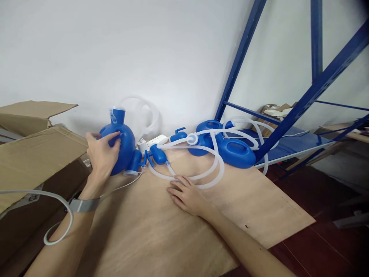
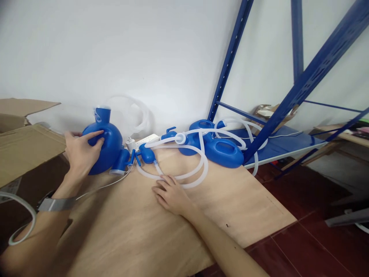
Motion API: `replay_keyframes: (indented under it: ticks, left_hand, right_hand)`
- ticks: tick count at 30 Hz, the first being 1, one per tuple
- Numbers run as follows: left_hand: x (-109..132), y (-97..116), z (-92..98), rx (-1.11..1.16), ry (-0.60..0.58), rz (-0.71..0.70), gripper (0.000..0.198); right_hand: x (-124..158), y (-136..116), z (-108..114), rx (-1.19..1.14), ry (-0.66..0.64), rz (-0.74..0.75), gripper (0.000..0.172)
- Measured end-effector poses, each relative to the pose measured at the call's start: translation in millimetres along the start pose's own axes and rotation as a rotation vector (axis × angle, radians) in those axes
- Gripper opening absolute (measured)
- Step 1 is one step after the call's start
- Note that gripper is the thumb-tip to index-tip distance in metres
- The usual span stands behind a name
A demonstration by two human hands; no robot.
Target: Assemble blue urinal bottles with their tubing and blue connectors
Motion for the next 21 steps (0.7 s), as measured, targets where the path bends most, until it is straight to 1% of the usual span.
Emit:
replay_keyframes:
  ticks: [4,7,9,12,14,16,19,20,21]
  left_hand:
    - [8,18,10.6,0.169,0.136,-0.085,0.032]
    - [19,24,18.9,0.257,0.236,-0.127,0.032]
    - [28,27,27.8,0.293,0.309,-0.158,0.033]
    - [44,35,51.6,0.323,0.471,-0.250,0.029]
    - [55,44,71.1,0.334,0.585,-0.345,0.028]
    - [65,55,90.1,0.341,0.674,-0.441,0.027]
    - [78,67,115.6,0.356,0.759,-0.509,0.028]
    - [81,70,122.6,0.368,0.767,-0.499,0.029]
    - [82,70,127.2,0.392,0.738,-0.467,0.031]
  right_hand:
    - [0,1,2,-0.027,0.003,-0.017,0.030]
    - [0,3,2,-0.042,-0.001,-0.033,0.030]
    - [1,6,2,-0.052,0.003,-0.046,0.030]
    - [1,10,1,-0.071,0.020,-0.050,0.029]
    - [2,10,0,-0.082,0.027,-0.042,0.029]
    - [2,10,-1,-0.088,0.030,-0.038,0.029]
    - [3,11,-1,-0.103,0.038,-0.039,0.029]
    - [3,12,-1,-0.113,0.041,-0.037,0.029]
    - [4,12,-1,-0.127,0.047,-0.033,0.031]
Point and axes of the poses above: each hand's wrist, its own x-axis away from the middle knuckle, its own z-axis out of the back of the hand, y = z × x, the point moved 9 cm from there along -x, towards the middle knuckle, and after that the axes turned 2 degrees about z, right-handed, at the moved point
